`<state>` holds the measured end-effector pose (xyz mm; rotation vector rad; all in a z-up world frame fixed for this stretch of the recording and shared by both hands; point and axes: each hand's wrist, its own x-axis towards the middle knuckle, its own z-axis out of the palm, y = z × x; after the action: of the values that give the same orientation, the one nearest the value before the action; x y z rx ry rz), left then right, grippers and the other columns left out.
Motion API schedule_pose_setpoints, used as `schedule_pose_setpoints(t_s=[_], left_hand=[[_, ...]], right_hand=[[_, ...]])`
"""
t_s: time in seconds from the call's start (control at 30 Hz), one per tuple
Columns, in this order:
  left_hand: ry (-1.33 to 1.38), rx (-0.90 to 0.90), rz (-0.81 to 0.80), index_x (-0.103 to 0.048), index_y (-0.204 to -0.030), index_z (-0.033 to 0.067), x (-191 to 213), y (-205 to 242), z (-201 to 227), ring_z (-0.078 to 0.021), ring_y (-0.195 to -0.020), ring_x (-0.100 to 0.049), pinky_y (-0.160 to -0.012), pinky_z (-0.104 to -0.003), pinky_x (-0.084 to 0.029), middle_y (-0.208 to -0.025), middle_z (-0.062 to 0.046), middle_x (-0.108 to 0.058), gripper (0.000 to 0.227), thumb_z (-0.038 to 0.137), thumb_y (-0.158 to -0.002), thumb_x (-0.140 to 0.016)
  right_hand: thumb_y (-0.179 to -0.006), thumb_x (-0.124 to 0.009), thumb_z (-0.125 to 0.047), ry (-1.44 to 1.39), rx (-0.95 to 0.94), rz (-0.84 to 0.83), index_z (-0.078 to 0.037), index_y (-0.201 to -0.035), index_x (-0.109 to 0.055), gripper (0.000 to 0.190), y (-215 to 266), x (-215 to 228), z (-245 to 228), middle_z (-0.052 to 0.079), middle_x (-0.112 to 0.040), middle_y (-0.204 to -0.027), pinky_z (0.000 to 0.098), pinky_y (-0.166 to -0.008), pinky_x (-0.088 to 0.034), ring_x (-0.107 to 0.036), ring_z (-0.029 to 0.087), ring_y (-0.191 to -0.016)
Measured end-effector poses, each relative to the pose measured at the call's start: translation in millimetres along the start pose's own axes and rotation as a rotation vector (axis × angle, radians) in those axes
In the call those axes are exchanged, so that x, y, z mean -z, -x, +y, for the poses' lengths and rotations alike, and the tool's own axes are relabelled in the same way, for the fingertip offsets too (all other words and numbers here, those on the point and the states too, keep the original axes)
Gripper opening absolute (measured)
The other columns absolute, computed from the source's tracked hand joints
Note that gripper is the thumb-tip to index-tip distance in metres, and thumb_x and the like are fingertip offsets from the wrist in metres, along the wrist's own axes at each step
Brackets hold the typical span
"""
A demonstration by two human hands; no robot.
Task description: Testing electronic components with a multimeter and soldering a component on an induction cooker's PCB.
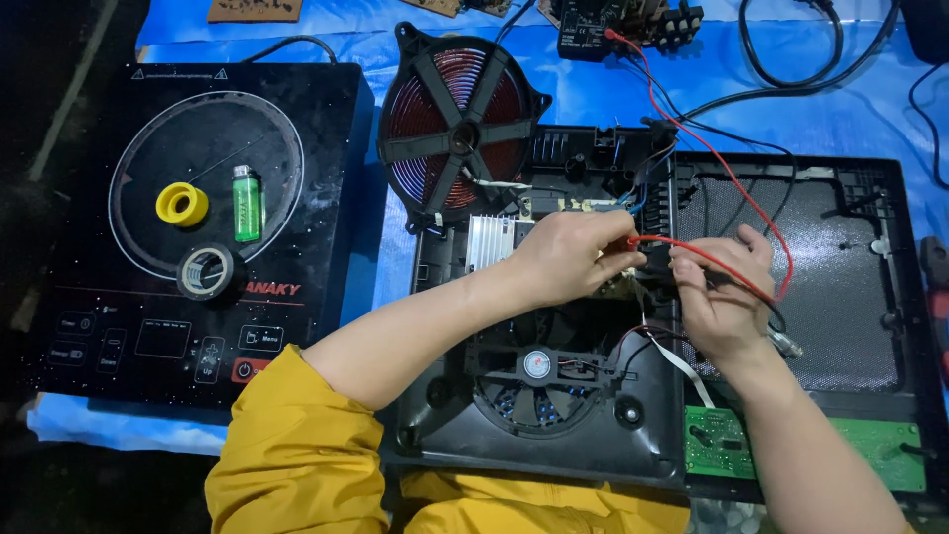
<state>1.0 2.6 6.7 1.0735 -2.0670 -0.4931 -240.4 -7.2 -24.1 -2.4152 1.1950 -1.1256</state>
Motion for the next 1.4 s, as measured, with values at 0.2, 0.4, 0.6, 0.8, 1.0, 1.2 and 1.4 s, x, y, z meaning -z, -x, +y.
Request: schedule_pose_setpoints(t_s=[0.2,0.4,0.6,0.8,1.0,1.2,1.4], left_hand=[[0.025,0.033,-0.016,-0.052,-0.086,0.014,-1,0,0,-0.0237,-0.058,-0.06,-0.053,-0.037,-0.042,-0.067,0.0,-0.06,0.026,0.03,-0.095,-0.07],[0.008,-0.062,-0.009,-0.056,-0.088,0.0109,-12,4,-8,-0.0264,-0.061,-0.061,-0.052,-0.039,-0.042,-0.072,-0.005,-0.064,0.022,0.024,-0.094,-0.073],[0.067,-0.043,0.061,-0.061,-0.096,0.0154,-17,7,-11,-0.0316,-0.077,-0.072,-0.063,-0.04,-0.058,-0.076,-0.006,-0.069,0.016,0.026,-0.093,-0.072],[0.04,-0.045,0.068,-0.061,-0.097,0.0162,-17,8,-9,-0.032,-0.08,-0.072,-0.064,-0.041,-0.059,-0.077,-0.006,-0.07,0.018,0.027,-0.091,-0.074],[0.029,-0.039,0.078,-0.061,-0.097,0.0173,-19,9,-9,-0.0302,-0.081,-0.072,-0.065,-0.04,-0.059,-0.078,-0.005,-0.069,0.017,0.027,-0.091,-0.073],[0.043,-0.024,0.072,-0.061,-0.096,0.0171,-18,9,-9,-0.0293,-0.081,-0.073,-0.065,-0.04,-0.059,-0.078,-0.004,-0.07,0.017,0.028,-0.091,-0.073],[0.076,-0.018,0.01,-0.056,-0.09,0.0117,-10,4,-4,-0.0231,-0.063,-0.062,-0.054,-0.037,-0.042,-0.075,-0.003,-0.065,0.021,0.026,-0.096,-0.07]], right_hand=[[-0.103,-0.06,-0.007,-0.055,0.09,0.061,-0.004,-0.09,-0.074,0.019,-2,1,-1,0.009,-0.075,-0.097,0.0549,-0.123,-0.032,-0.069,0.025,-0.087],[-0.1,-0.067,-0.01,-0.074,0.102,0.048,-0.003,-0.089,-0.073,0.014,1,-5,5,0.012,-0.074,-0.094,0.0506,-0.124,-0.029,-0.071,0.025,-0.09],[-0.103,-0.069,-0.025,-0.026,0.05,-0.01,-0.016,-0.091,-0.074,0.016,6,-9,19,0.004,-0.076,-0.1,0.0514,-0.122,-0.03,-0.073,0.028,-0.103],[-0.104,-0.068,-0.024,-0.042,0.037,-0.015,-0.016,-0.091,-0.074,0.017,7,-10,20,0.005,-0.077,-0.1,0.052,-0.121,-0.03,-0.073,0.028,-0.104],[-0.106,-0.067,-0.024,-0.075,0.023,-0.016,-0.016,-0.09,-0.073,0.018,8,-12,20,0.004,-0.076,-0.098,0.0526,-0.121,-0.029,-0.073,0.028,-0.104],[-0.105,-0.068,-0.023,-0.084,0.015,-0.02,-0.016,-0.093,-0.072,0.015,7,-10,23,0.003,-0.076,-0.102,0.0525,-0.122,-0.029,-0.072,0.028,-0.108],[-0.105,-0.063,-0.014,-0.052,-0.043,-0.015,-0.006,-0.097,-0.076,0.017,1,0,3,0.008,-0.075,-0.103,0.0539,-0.123,-0.03,-0.069,0.023,-0.096]])
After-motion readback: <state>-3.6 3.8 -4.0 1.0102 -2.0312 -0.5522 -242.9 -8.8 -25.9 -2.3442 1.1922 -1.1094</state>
